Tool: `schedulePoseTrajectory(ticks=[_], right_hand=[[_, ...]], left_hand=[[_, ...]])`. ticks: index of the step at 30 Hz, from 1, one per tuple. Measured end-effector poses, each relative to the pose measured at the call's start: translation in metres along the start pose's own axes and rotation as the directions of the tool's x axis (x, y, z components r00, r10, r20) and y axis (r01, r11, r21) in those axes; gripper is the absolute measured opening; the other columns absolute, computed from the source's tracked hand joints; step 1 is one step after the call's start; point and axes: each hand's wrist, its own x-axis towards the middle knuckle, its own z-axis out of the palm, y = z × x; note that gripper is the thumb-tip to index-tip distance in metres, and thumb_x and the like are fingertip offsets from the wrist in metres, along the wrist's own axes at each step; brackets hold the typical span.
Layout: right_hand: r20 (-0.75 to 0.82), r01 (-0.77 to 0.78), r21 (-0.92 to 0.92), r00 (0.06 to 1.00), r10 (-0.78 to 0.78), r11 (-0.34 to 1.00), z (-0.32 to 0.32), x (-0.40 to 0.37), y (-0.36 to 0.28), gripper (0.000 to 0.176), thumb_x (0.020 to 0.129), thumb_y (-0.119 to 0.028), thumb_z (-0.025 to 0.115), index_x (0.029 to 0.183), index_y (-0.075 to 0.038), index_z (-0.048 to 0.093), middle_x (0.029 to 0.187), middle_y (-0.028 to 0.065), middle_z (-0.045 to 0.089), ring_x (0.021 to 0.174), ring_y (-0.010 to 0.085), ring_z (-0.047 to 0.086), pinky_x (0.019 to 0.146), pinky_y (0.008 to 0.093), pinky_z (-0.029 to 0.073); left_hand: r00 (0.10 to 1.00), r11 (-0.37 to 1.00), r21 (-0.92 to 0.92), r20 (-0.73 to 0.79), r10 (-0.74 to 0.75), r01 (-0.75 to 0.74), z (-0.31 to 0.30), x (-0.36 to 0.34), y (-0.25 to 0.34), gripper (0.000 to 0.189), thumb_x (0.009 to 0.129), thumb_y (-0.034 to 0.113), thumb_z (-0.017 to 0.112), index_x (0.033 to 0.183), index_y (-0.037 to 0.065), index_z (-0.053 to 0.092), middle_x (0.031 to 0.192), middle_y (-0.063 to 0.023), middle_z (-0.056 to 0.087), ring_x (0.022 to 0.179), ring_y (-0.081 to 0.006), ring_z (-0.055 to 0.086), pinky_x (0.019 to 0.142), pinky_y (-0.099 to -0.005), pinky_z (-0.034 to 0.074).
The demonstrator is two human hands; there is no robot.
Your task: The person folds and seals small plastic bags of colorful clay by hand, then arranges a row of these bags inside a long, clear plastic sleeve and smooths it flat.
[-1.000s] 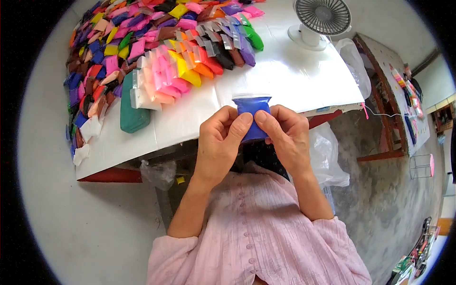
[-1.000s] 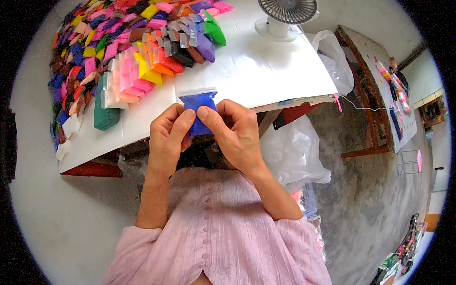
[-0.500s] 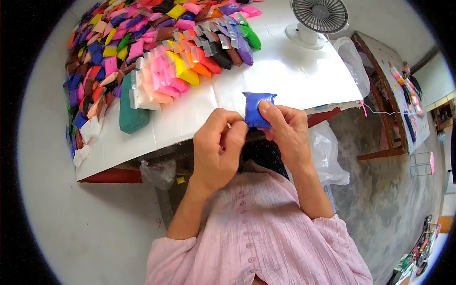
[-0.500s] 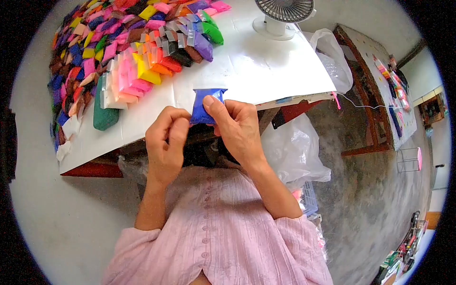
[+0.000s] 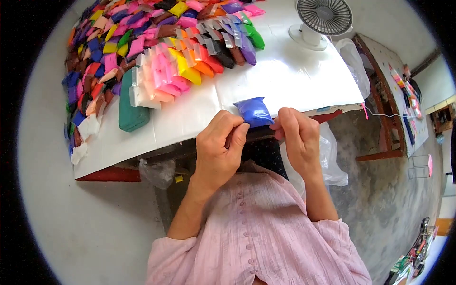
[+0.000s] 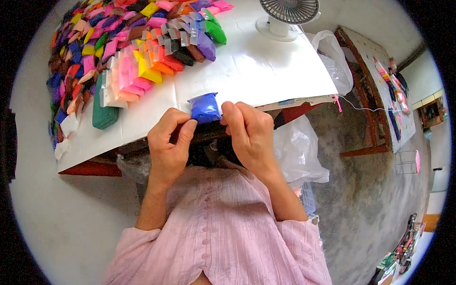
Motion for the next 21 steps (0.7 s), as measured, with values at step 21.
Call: schedulePoseTrajectory(ticks=[21], right_hand=[[0.214,0.626,-0.410,0.773,-0.597,0.664,-0.001,0.011,0.020,0.018,0.073,-0.001,0.070,0.071,-0.003,0.053,0.064,0.0065,0.048,0.051,0.0218,0.050,0.046,0.0342,0.039]], left_hand=[[0.993,0.988,0.108,0.061,0.106,-0.112,0.004,0.001,-0.012,0.012,0.082,-0.002,0.064,0.083,0.000,0.053,0.073,-0.0099,0.050,0.058,-0.0214,0.049,0.054,-0.0320,0.041]])
